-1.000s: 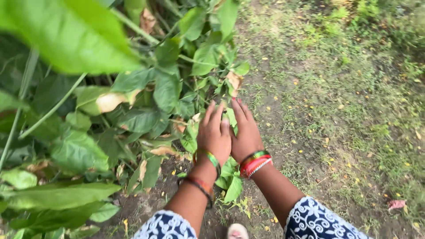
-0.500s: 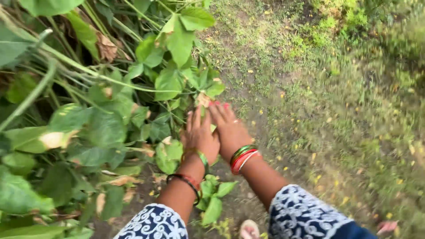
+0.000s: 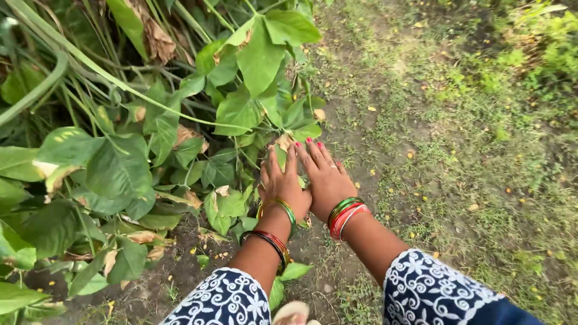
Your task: Pluck leaves from a large green plant and collect them into a pile on the ground.
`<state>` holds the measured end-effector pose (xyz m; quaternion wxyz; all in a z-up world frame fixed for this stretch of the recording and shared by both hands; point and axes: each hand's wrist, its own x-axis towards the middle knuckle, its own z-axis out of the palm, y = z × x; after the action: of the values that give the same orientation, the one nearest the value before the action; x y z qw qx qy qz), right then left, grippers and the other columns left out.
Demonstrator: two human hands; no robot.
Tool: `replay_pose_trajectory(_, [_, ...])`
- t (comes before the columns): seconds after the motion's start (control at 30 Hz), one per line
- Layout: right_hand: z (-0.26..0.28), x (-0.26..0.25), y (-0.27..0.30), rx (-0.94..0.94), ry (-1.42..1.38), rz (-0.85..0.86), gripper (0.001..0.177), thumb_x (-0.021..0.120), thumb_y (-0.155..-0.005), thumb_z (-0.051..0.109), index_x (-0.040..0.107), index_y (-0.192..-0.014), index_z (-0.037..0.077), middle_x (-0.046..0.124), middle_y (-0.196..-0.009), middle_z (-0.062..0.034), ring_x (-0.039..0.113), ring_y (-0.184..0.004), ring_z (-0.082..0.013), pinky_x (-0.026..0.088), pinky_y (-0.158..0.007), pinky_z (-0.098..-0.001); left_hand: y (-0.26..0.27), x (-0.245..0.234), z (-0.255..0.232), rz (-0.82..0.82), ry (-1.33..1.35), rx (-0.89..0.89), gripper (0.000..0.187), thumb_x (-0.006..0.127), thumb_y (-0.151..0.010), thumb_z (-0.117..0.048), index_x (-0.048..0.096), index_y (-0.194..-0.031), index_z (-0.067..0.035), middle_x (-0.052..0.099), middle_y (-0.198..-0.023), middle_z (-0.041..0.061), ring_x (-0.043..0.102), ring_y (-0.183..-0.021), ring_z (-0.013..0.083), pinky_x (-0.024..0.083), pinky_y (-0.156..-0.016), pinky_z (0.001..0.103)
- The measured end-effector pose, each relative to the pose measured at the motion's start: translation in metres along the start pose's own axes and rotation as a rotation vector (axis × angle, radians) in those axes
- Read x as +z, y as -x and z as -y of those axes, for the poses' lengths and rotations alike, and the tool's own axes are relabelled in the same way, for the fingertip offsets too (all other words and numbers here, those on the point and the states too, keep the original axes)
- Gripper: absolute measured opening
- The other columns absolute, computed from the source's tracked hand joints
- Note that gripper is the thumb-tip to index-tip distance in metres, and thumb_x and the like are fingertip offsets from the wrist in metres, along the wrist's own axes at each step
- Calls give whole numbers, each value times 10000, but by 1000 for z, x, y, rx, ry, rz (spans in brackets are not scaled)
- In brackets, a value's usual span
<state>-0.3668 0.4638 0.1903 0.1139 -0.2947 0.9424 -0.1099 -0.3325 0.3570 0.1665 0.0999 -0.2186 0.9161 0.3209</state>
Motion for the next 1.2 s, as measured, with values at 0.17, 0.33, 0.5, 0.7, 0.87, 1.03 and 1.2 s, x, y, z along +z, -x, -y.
replay_pose_trajectory(0.17, [-26, 11, -21, -21, 13, 64, 962, 686, -826, 129, 135, -1609, 218, 109, -1693, -101, 136, -1549, -322, 262, -1172, -562, -35, 32, 6, -13, 83, -30, 1098, 810, -740, -295, 134, -1600, -384, 37, -1682, 140, 123, -1527, 438, 262, -1164, 644])
replay_pose_trajectory(0.33, [-19, -10, -50, -50, 18, 82, 1009, 744, -807, 187, 133, -1610, 210, 94, -1684, -92, 116, -1553, -315, 260, -1171, -564, -52, 8, -5, -44, 83, -39, 1135, 826, -716, -245, 132, -1600, -407, 34, -1685, 140, 105, -1534, 442, 240, -1178, 653])
replay_pose_trajectory(0.5, [-48, 21, -65, -90, 108, 84, 1015, 740, -782, 134, 149, -1606, 177, 111, -1691, -86, 146, -1551, -301, 279, -1180, -542, -67, 31, -7, -64, 17, -54, 1087, 816, -753, -242, 136, -1597, -329, -5, -1702, 81, 70, -1545, 398, 192, -1143, 719])
replay_pose_trajectory(0.7, [-62, 29, -89, -243, 150, 137, 810, 672, -865, 199, 269, -1566, 146, 115, -1693, -79, 148, -1552, -290, 272, -1170, -564, -98, 73, 15, -177, -1, -125, 970, 755, -859, -189, 175, -1631, -285, 45, -1729, 66, 131, -1562, 360, 234, -1132, 719])
replay_pose_trajectory(0.87, [-78, 23, -112, -349, 151, 102, 741, 627, -898, 187, 298, -1560, 136, 112, -1691, -104, 144, -1547, -301, 276, -1159, -581, -108, 59, -12, -207, 100, -237, 1022, 777, -823, -220, 123, -1606, -283, 38, -1699, 108, 151, -1541, 376, 277, -1137, 631])
replay_pose_trajectory(1.03, [-80, 11, -113, -387, 111, 178, 779, 645, -879, 189, 276, -1563, 149, 84, -1688, -109, 121, -1550, -304, 273, -1161, -583, -113, 75, -4, -259, 183, -245, 1082, 802, -780, -222, 113, -1612, -276, 76, -1682, 207, 215, -1504, 455, 280, -1198, 515])
replay_pose_trajectory(1.2, [-97, 18, -119, -402, 72, 167, 901, 680, -818, 106, 212, -1585, 157, 75, -1690, -110, 126, -1550, -321, 274, -1176, -565, -122, 86, -6, -300, 265, -213, 1188, 866, -710, -222, 96, -1613, -275, 60, -1642, 320, 175, -1507, 501, 239, -1207, 510])
